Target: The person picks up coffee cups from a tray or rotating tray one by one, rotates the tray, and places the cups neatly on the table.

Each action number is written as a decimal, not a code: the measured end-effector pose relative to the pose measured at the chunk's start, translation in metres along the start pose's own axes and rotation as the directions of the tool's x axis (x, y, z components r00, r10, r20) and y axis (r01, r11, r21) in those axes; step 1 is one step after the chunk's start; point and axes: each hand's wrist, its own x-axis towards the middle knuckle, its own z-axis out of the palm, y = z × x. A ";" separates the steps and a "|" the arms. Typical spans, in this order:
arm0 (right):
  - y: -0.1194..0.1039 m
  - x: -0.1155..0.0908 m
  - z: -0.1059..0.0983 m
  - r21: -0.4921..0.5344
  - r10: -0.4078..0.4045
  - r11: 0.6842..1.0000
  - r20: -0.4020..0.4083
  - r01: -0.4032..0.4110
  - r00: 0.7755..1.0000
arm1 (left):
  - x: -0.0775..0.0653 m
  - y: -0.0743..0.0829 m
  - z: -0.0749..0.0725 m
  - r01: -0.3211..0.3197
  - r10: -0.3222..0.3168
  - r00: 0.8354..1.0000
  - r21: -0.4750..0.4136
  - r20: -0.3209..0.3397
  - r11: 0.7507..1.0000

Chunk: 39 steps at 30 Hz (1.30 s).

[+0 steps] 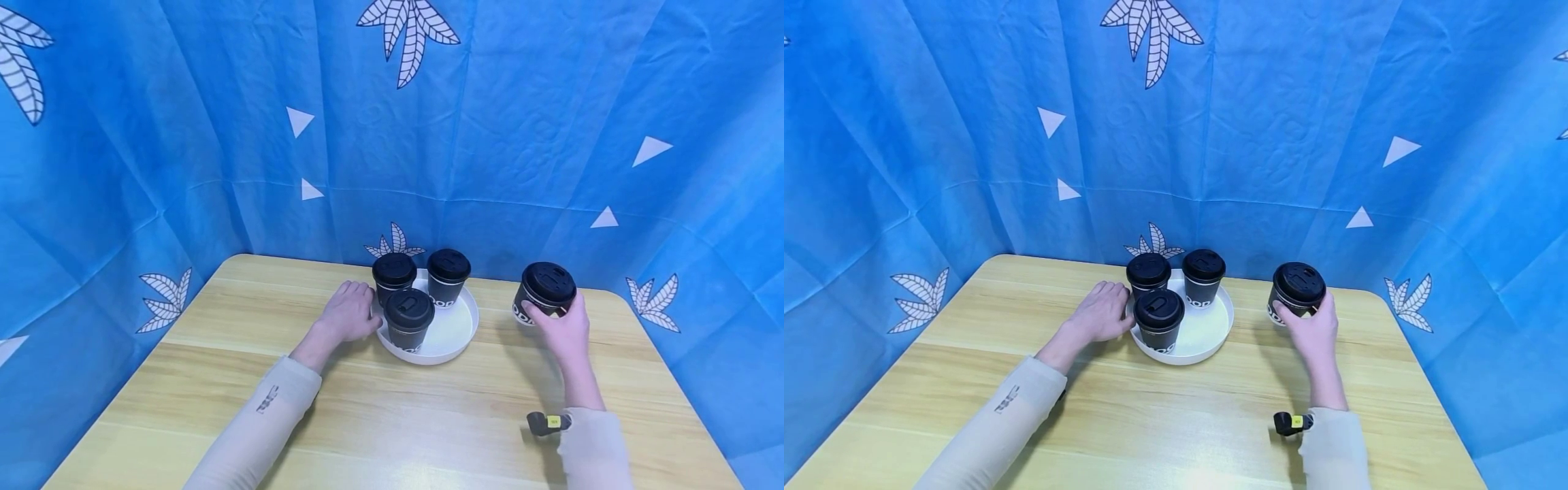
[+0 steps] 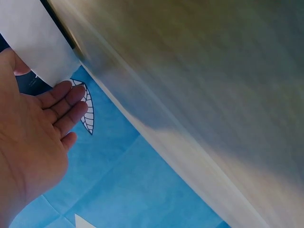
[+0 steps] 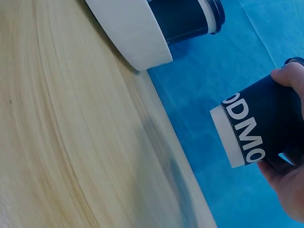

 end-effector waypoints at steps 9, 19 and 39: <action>0.005 0.003 -0.007 -0.009 0.030 0.999 -0.043 -0.031 0.999 | 0.000 0.000 0.000 0.000 0.000 1.000 0.003 0.003 1.000; 0.011 0.005 -0.015 0.001 0.061 0.998 -0.096 -0.061 0.994 | -0.001 0.000 0.000 -0.002 0.002 1.000 0.001 -0.001 1.000; 0.034 0.008 -0.033 -0.058 0.150 0.985 -0.175 -0.163 0.973 | -0.001 0.000 0.000 0.004 -0.004 1.000 0.000 -0.003 1.000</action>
